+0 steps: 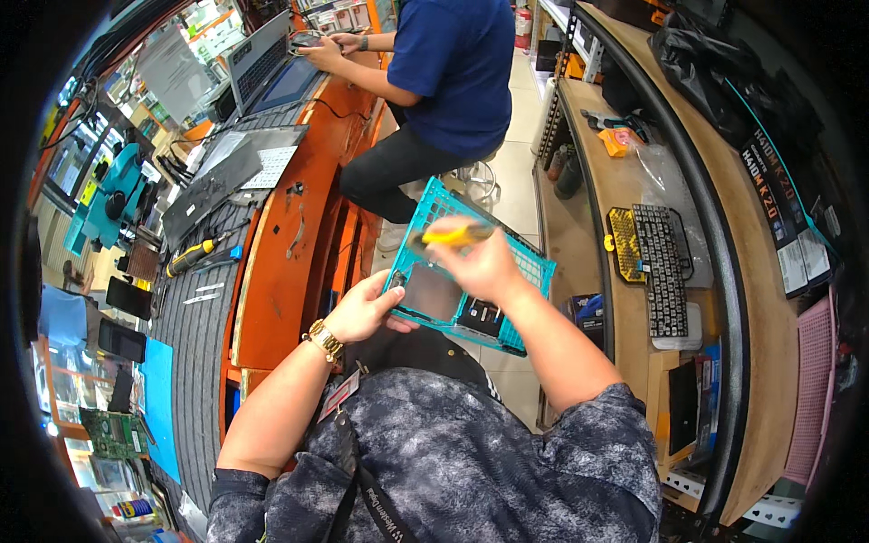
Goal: The person removes a keyboard from a laptop top-case by peeling back a silver shield and lifting the keyboard out, then brushes the interior with a yellow tool, uses a blue tool to blow air, and places a new keyboard into the assembly.
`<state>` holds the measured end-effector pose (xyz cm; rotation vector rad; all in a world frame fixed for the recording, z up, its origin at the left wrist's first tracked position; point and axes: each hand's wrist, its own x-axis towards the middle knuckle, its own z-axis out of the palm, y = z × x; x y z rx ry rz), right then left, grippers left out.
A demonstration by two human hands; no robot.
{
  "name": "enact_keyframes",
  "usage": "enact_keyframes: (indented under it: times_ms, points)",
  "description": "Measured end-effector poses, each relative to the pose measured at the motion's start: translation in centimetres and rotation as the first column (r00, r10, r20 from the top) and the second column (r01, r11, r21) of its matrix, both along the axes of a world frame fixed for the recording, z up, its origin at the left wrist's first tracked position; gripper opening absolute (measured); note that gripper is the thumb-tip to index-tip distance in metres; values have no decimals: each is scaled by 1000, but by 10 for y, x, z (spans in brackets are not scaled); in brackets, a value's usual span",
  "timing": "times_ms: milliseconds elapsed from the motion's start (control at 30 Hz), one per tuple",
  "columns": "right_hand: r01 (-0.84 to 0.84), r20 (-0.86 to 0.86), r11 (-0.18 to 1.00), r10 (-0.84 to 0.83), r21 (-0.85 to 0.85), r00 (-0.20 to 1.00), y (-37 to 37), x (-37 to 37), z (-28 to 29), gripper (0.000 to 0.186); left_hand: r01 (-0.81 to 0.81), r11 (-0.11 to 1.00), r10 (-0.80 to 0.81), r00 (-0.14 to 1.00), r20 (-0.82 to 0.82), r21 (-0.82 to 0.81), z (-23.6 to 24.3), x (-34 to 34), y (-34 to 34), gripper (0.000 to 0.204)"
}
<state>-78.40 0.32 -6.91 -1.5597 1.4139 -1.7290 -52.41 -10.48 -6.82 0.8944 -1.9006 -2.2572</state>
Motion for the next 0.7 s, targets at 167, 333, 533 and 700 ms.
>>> enact_keyframes:
  times_ms: [167,333,533,700]
  points:
    - [394,10,914,-397,95,918,-8,-68,-2,19,29,999,-27,999,-43,32,1,-5,0,47]
    - [289,-142,949,-306,-125,941,-18,-9,2,25,2,998,-1,1000,-22,61,-4,2,1,45]
    - [275,-44,957,-279,-89,959,-19,6,-1,29,23,998,-21,999,-40,60,-5,3,3,46]
    - [493,20,870,-492,-32,870,-27,-50,8,26,62,997,-58,995,-78,55,-3,-9,3,44]
